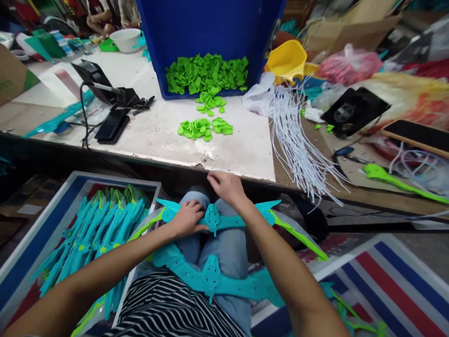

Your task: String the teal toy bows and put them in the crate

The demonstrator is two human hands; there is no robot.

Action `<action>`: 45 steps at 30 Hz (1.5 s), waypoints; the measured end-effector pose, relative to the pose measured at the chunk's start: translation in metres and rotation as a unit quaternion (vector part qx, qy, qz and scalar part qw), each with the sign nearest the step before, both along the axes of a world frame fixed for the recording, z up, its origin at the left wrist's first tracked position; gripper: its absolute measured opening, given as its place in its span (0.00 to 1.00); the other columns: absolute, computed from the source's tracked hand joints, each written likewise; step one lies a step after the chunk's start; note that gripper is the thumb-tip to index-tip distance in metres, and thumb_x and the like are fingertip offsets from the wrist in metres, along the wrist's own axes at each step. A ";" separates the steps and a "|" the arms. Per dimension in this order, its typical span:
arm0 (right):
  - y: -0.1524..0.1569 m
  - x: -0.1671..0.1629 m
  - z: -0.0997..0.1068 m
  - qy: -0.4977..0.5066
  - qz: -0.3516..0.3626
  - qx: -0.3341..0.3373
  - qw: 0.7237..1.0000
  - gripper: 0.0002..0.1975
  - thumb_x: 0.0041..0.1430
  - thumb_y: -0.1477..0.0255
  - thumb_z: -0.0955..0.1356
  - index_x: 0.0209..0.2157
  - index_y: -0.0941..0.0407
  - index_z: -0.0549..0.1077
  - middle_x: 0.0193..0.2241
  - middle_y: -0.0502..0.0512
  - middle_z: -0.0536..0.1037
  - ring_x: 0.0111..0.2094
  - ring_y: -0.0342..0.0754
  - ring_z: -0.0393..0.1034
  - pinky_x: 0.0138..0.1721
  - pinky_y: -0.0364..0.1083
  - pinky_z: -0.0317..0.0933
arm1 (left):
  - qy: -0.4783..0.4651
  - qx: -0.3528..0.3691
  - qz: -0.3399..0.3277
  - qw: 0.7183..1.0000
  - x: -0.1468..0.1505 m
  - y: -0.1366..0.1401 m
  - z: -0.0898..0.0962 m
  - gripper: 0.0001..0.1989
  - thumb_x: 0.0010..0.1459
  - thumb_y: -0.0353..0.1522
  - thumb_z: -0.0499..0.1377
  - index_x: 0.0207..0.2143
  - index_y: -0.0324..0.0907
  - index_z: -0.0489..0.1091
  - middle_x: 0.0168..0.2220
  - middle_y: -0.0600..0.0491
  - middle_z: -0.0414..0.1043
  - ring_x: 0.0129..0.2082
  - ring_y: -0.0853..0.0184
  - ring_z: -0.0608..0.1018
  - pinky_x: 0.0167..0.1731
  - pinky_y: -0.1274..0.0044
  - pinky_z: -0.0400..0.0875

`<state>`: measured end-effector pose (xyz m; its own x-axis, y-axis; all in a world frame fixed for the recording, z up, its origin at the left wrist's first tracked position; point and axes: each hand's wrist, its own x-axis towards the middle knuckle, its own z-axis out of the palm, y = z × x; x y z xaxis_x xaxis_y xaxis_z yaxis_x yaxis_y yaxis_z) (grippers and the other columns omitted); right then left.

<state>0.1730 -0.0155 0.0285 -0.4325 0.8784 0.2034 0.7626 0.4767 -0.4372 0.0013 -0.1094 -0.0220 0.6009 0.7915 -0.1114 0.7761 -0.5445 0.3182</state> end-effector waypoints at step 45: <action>0.007 0.108 0.005 -0.217 -0.090 0.228 0.945 0.12 0.64 0.71 0.60 0.38 0.57 0.74 0.38 0.61 0.76 0.38 0.53 0.65 0.37 0.49 0.54 | -0.001 -0.213 0.098 0.972 0.024 0.041 0.020 0.22 0.61 0.40 0.53 0.54 0.40 0.67 0.43 0.44 0.76 0.44 0.55 0.77 0.39 0.72 0.68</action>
